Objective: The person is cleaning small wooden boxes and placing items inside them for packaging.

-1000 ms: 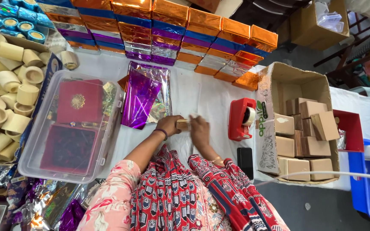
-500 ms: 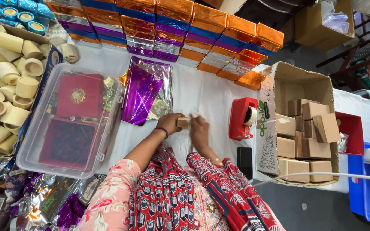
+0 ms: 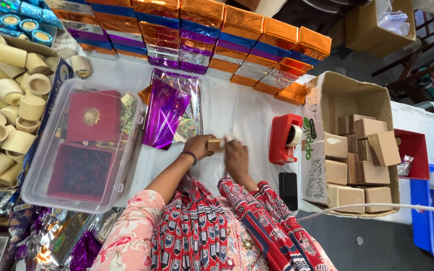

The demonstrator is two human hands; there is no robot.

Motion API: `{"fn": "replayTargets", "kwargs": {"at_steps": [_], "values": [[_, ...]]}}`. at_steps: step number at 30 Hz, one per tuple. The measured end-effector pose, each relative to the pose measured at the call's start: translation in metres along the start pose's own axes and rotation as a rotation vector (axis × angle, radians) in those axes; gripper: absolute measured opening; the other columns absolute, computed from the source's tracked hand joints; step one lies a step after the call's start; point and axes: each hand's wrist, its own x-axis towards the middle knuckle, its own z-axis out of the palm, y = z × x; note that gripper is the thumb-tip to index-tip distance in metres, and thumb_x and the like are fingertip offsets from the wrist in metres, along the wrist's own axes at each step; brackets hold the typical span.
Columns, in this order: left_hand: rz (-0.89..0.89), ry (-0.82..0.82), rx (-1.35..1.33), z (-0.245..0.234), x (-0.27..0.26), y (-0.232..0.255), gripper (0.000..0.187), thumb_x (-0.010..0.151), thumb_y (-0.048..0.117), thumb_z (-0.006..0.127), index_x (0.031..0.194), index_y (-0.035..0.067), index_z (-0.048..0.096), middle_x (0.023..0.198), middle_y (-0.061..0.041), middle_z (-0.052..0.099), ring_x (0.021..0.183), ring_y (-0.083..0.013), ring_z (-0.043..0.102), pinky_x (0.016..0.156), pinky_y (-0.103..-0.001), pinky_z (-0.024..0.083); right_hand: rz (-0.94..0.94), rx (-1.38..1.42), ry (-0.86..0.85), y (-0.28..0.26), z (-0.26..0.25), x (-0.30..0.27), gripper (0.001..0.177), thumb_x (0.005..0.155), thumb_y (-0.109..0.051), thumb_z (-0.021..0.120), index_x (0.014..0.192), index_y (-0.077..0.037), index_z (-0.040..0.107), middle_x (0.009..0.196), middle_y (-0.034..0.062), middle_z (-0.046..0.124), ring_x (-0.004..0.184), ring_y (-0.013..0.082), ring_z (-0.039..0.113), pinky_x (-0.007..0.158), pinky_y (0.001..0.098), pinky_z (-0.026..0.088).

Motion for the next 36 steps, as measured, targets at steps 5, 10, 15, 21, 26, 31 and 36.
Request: {"fn": "replayTargets", "kwargs": {"at_steps": [5,10,15,21,26,31,36], "values": [[0.036,0.006,0.079,0.004,0.003,-0.007,0.056,0.069,0.026,0.091,0.119,0.019,0.068,0.111,-0.010,0.075,0.107,-0.0346,0.069,0.090,-0.047,0.055,-0.099,0.029,-0.216,-0.027,-0.004,0.002,0.041,0.093,-0.012,0.061,0.133,-0.011,0.068,0.098,0.0058,0.063,0.095,0.0266,0.061,0.086,0.0431,0.045],[0.016,0.021,0.000,0.004,0.000,-0.005,0.058,0.067,0.029,0.089,0.121,0.024,0.069,0.110,-0.007,0.076,0.105,-0.0320,0.070,0.090,-0.045,0.055,-0.019,-0.032,-0.127,0.003,-0.028,0.003,0.040,0.091,-0.013,0.062,0.130,-0.014,0.069,0.099,0.0054,0.065,0.101,0.0276,0.063,0.082,0.0444,0.044],[0.120,0.112,0.197,-0.003,-0.008,0.008,0.056,0.066,0.028,0.086,0.119,0.021,0.070,0.107,-0.006,0.077,0.103,-0.0351,0.066,0.091,-0.046,0.054,0.591,0.555,-0.100,0.035,-0.017,-0.001,0.029,0.102,-0.015,0.062,0.127,-0.017,0.075,0.095,0.0024,0.062,0.077,0.0147,0.060,0.067,0.0280,0.048],[0.265,0.147,0.529,0.021,0.000,0.048,0.041,0.072,0.026,0.081,0.109,0.013,0.067,0.101,-0.007,0.074,0.108,-0.0333,0.065,0.089,-0.052,0.051,0.704,1.048,-0.098,0.056,0.022,-0.023,0.026,0.106,-0.016,0.063,0.128,-0.008,0.075,0.096,-0.0021,0.066,0.078,0.0045,0.051,0.066,0.0221,0.043],[0.261,0.236,0.113,-0.012,-0.018,0.076,0.039,0.076,0.022,0.080,0.110,0.014,0.063,0.100,-0.010,0.074,0.097,-0.0352,0.067,0.085,-0.049,0.053,0.671,0.993,0.042,0.042,-0.028,0.010,0.021,0.104,-0.012,0.062,0.121,-0.007,0.074,0.104,-0.0027,0.068,0.081,0.0038,0.055,0.064,0.0212,0.045],[0.194,0.360,-0.260,-0.007,-0.026,0.069,0.046,0.076,0.018,0.080,0.116,0.011,0.058,0.096,-0.013,0.072,0.090,-0.0367,0.071,0.075,-0.046,0.057,0.562,0.810,0.157,0.011,-0.057,0.034,0.023,0.101,-0.005,0.059,0.117,-0.009,0.074,0.109,-0.0041,0.064,0.080,0.0023,0.055,0.062,0.0211,0.044],[0.172,0.261,-0.248,0.007,-0.021,0.034,0.042,0.077,0.027,0.087,0.114,0.017,0.070,0.101,-0.012,0.076,0.093,-0.0335,0.074,0.077,-0.043,0.059,-0.156,0.366,0.079,-0.030,-0.045,0.034,0.027,0.083,0.000,0.068,0.106,-0.011,0.077,0.104,0.0045,0.065,0.086,0.0242,0.061,0.095,0.0457,0.054]]}}
